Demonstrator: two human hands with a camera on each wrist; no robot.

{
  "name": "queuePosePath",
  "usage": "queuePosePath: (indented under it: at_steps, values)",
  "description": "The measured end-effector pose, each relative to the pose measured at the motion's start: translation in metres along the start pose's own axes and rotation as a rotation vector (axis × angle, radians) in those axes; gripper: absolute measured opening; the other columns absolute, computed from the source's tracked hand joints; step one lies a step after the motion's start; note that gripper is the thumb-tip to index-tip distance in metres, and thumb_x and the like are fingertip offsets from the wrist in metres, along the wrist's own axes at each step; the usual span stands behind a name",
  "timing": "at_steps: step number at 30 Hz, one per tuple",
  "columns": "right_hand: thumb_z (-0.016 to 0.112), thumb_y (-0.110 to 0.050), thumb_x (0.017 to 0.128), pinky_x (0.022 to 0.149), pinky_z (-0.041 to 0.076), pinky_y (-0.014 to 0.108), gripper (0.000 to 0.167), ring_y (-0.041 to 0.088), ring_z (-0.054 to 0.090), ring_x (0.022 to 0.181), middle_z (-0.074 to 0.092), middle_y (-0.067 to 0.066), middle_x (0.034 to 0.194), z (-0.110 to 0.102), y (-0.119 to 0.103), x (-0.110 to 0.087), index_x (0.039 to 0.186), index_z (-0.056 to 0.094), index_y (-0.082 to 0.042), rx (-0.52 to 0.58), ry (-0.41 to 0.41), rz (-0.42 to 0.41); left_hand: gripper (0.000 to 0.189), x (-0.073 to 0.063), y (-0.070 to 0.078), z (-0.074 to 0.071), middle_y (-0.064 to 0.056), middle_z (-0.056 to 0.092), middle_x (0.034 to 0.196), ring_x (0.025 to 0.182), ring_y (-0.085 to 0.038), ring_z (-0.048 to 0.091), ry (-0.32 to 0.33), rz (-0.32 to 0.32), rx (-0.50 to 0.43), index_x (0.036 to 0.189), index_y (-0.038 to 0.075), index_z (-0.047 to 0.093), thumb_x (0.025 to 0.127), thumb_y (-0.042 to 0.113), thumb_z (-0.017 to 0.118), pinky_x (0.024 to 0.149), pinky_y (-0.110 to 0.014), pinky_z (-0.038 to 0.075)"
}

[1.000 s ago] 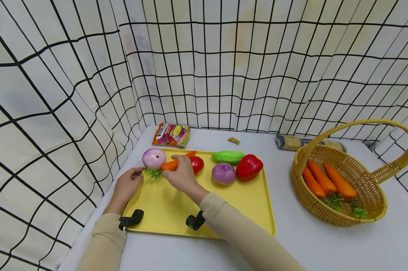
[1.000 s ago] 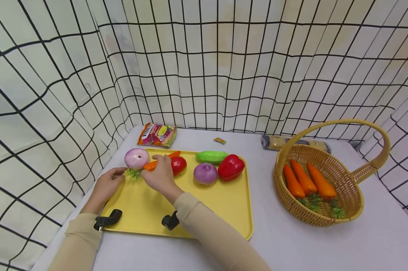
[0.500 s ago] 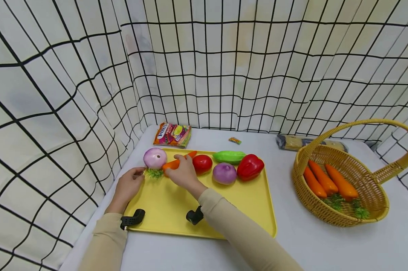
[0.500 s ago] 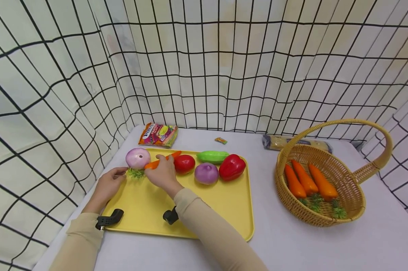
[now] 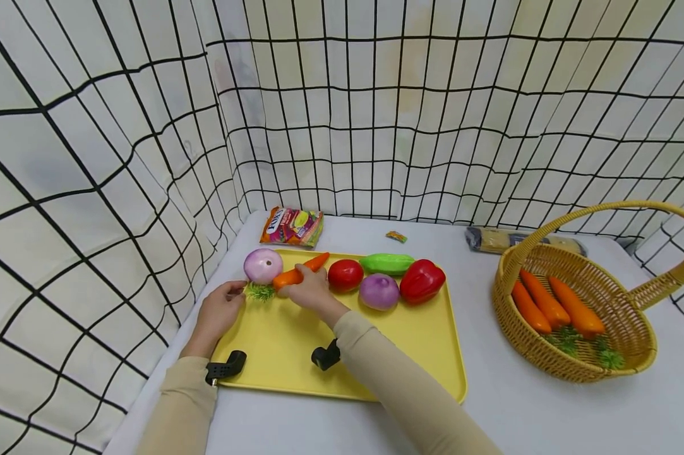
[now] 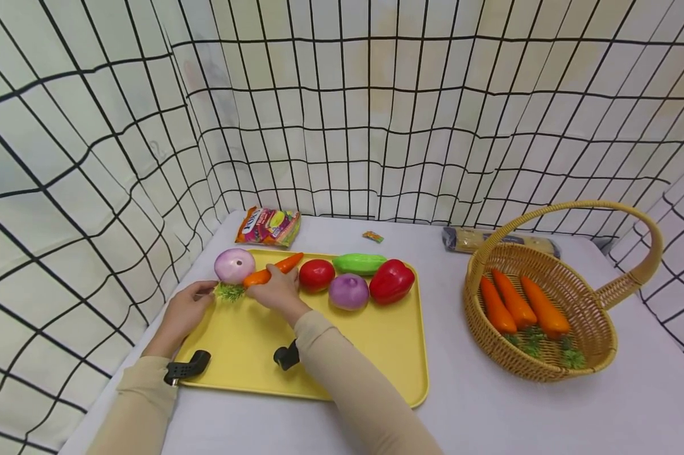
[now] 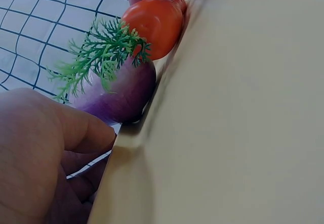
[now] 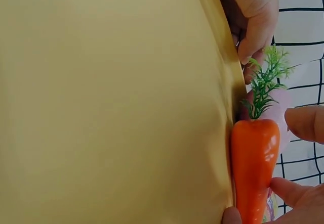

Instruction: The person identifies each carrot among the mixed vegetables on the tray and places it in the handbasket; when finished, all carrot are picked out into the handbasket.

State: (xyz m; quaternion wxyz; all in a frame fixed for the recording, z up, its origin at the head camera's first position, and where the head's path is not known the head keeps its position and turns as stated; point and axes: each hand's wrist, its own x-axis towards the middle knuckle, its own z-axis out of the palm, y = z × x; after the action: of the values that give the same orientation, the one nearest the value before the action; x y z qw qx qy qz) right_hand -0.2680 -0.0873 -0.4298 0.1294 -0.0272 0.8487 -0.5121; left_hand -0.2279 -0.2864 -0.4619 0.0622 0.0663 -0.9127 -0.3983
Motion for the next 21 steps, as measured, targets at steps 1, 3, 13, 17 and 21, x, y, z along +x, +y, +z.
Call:
queuePosePath:
  at_steps: [1,3,13,17,21]
  values:
    - [0.075,-0.031,0.079,0.105,0.037,0.052,0.071,0.039,0.029,0.133,0.02,0.021,0.154,0.0,0.0002,0.0008,0.144,0.049,-0.019,-0.001,0.001,0.002,0.039,-0.0001,0.0003,-0.0002,-0.022,0.058,0.128,0.116,-0.039,0.055,0.001,0.001,0.002,0.134,0.001,0.055,0.1,0.018,0.047,0.095,-0.051,0.043]
    - [0.076,-0.032,0.079,0.103,0.039,0.051,0.069,0.038,0.03,0.131,0.022,0.02,0.153,0.0006,0.0015,0.0029,0.142,0.051,-0.02,-0.01,0.01,0.005,0.039,0.0,0.001,-0.0002,-0.022,0.058,0.127,0.116,-0.039,0.055,0.004,0.002,0.002,0.134,0.001,0.055,0.1,0.018,0.047,0.094,-0.051,0.043]
    - [0.081,-0.038,0.075,0.095,0.041,0.045,0.049,0.035,0.033,0.124,0.035,0.016,0.139,0.0014,0.005,0.0029,0.116,0.061,-0.018,-0.059,0.105,-0.012,0.039,0.0018,0.0037,0.003,-0.023,0.058,0.127,0.116,-0.039,0.055,0.001,0.006,-0.006,0.134,0.0,0.055,0.1,0.016,0.046,0.097,-0.051,0.042]
    - [0.085,-0.038,0.071,0.09,0.042,0.04,0.053,0.031,0.037,0.117,0.04,0.015,0.128,0.0038,0.0059,-0.0005,0.111,0.057,-0.017,-0.104,0.102,-0.038,0.039,0.0013,0.0011,0.0015,-0.021,0.057,0.129,0.118,-0.037,0.054,-0.004,-0.017,0.002,0.135,0.002,0.055,0.1,0.018,0.046,0.098,-0.051,0.041]
    - [0.084,-0.033,0.072,0.088,0.044,0.037,0.048,0.029,0.039,0.113,0.04,0.015,0.127,0.0034,0.0065,-0.0022,0.107,0.056,-0.017,-0.111,0.098,-0.037,0.04,0.0015,-0.0008,0.0,-0.021,0.057,0.129,0.117,-0.037,0.054,-0.004,-0.017,0.004,0.135,0.003,0.055,0.1,0.019,0.046,0.098,-0.051,0.041]
